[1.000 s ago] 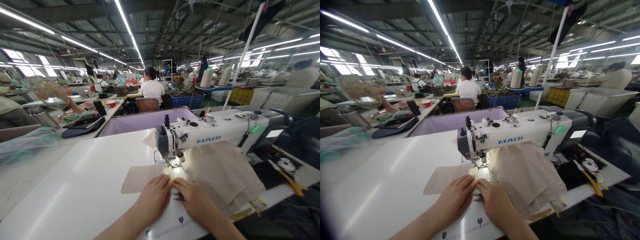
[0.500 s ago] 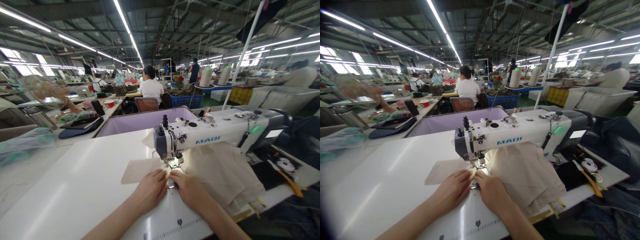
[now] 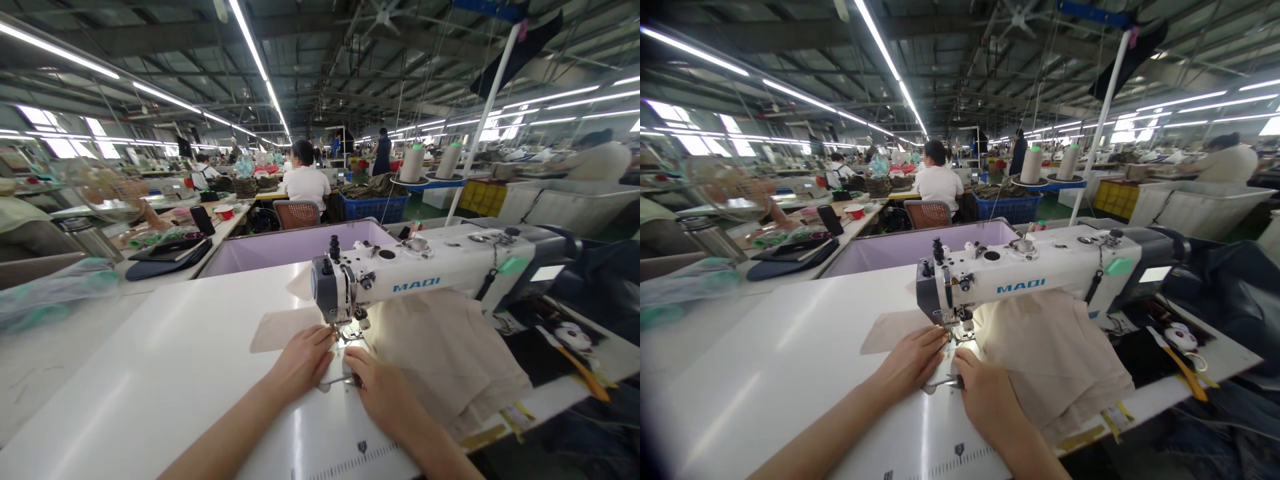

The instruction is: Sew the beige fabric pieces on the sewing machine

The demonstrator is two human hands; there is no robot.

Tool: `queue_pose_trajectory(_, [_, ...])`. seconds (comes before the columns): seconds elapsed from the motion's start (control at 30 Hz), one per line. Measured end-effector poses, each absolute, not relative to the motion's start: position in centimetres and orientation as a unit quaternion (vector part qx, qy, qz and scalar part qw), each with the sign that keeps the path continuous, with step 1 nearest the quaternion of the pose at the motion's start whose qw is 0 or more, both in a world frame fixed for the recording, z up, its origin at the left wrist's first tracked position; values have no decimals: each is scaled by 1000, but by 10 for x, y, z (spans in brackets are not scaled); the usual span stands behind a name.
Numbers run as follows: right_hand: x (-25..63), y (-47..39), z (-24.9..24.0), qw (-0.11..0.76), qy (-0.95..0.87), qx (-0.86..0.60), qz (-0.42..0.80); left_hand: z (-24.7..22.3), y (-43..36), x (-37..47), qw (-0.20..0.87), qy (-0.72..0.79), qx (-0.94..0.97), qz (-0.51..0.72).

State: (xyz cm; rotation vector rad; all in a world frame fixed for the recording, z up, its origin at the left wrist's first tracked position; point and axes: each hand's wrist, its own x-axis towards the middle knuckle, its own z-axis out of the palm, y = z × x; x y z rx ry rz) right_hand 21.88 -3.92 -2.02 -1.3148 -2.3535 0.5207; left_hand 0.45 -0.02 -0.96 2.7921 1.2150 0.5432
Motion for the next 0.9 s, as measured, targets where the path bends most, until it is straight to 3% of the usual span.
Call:
queue_pose_trajectory(0.53, [218, -42, -29, 222, -835, -467, 189, -10, 1, -1, 32, 418, 890, 179])
queue_pose_trajectory(0.9, [220, -42, -23, 230, -833, -465, 195, -9, 1, -3, -23, 407, 903, 138])
